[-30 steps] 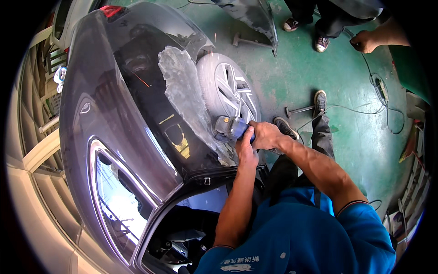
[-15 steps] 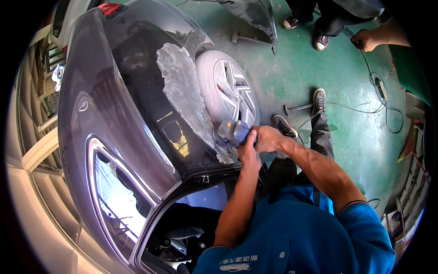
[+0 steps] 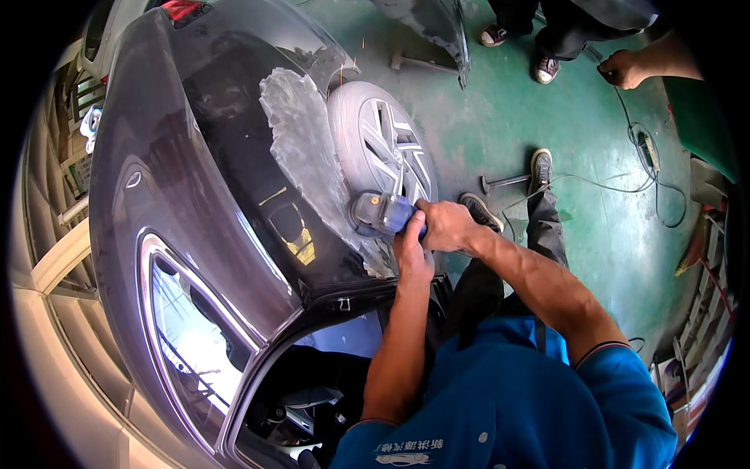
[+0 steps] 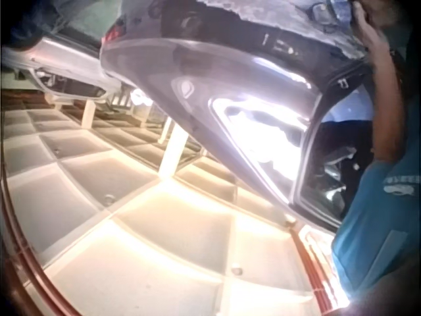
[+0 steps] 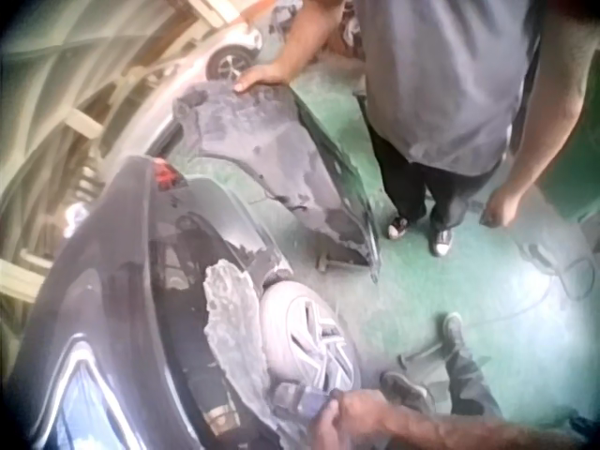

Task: The person uses an angle grinder to remove material from the front fender and door area of a dark-colored car. The operator moves the tool across the surface, generating sparks, and briefly opens the car door to access the frame before continuing the grinding process.

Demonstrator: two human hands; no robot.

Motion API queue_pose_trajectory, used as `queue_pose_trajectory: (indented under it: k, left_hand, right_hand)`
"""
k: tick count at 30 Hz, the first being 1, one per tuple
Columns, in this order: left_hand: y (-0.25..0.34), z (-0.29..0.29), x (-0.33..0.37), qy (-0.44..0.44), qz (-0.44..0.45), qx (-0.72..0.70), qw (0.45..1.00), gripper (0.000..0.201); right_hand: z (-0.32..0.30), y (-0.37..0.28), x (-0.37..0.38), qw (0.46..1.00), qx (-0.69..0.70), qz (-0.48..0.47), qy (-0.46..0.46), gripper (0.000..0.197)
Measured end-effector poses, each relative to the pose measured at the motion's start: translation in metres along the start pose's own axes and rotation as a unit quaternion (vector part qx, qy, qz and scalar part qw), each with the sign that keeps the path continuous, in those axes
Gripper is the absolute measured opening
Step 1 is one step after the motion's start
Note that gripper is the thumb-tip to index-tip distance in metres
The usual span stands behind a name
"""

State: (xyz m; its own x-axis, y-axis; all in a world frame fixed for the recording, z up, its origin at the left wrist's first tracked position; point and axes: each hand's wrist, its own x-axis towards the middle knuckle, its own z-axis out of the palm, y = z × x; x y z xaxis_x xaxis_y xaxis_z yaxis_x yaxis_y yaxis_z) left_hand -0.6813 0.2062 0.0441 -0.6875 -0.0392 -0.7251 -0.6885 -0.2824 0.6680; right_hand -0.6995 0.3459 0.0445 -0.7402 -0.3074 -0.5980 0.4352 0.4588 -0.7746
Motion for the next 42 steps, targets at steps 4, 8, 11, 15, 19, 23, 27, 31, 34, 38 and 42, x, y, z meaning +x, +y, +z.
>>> queue_pose_trajectory:
  k: [4, 8, 11, 15, 19, 23, 27, 31, 34, 38, 42]
  left_hand:
    - [-0.005, 0.002, 0.001, 0.04, -0.005, -0.002, 0.999, 0.034]
    - [0.001, 0.001, 0.003, -0.007, -0.002, -0.022, 1.0, 0.048]
    - [-0.001, 0.0, 0.012, 0.012, -0.022, -0.008, 1.0, 0.049]
    - [0.0, 0.008, 0.004, 0.042, 0.009, -0.008, 0.999, 0.046]
    - [0.002, 0.005, 0.009, 0.023, 0.003, 0.022, 0.999, 0.037]
    - [-0.008, -0.002, 0.006, 0.05, -0.009, 0.006, 0.999, 0.037]
    - [-0.014, -0.007, -0.004, 0.04, -0.028, 0.044, 0.998, 0.038]
    - [-0.03, -0.013, -0.012, 0.071, -0.015, 0.02, 0.997, 0.039]
    - [-0.011, -0.015, -0.006, 0.008, -0.035, 0.036, 0.999, 0.038]
    - [-0.02, -0.009, -0.014, 0.072, -0.025, 0.041, 0.996, 0.036]
    - [-0.025, -0.003, -0.018, 0.088, -0.011, 0.041, 0.995, 0.044]
  right_hand:
    - [-0.003, 0.001, -0.002, 1.0, -0.006, 0.007, -0.008, 0.051]
    - [-0.008, -0.004, -0.002, 1.0, 0.001, 0.006, -0.016, 0.053]
    - [-0.009, -0.002, 0.004, 0.999, 0.008, 0.033, -0.017, 0.053]
    - [-0.002, 0.0, 0.004, 1.0, 0.006, 0.02, -0.01, 0.058]
    - [-0.004, 0.003, 0.008, 0.999, 0.027, 0.027, -0.021, 0.06]
    - [0.003, 0.005, 0.003, 1.0, 0.021, 0.012, -0.017, 0.057]
    - [0.01, 0.015, 0.0, 0.999, 0.03, 0.007, -0.026, 0.06]
    - [0.018, 0.016, -0.01, 0.999, 0.01, 0.02, -0.031, 0.061]
    - [0.013, 0.01, -0.008, 0.999, 0.014, 0.026, -0.028, 0.059]
    - [0.014, 0.014, -0.009, 0.999, 0.011, 0.018, -0.036, 0.057]
    - [0.028, 0.027, -0.005, 0.998, 0.049, 0.014, -0.033, 0.061]
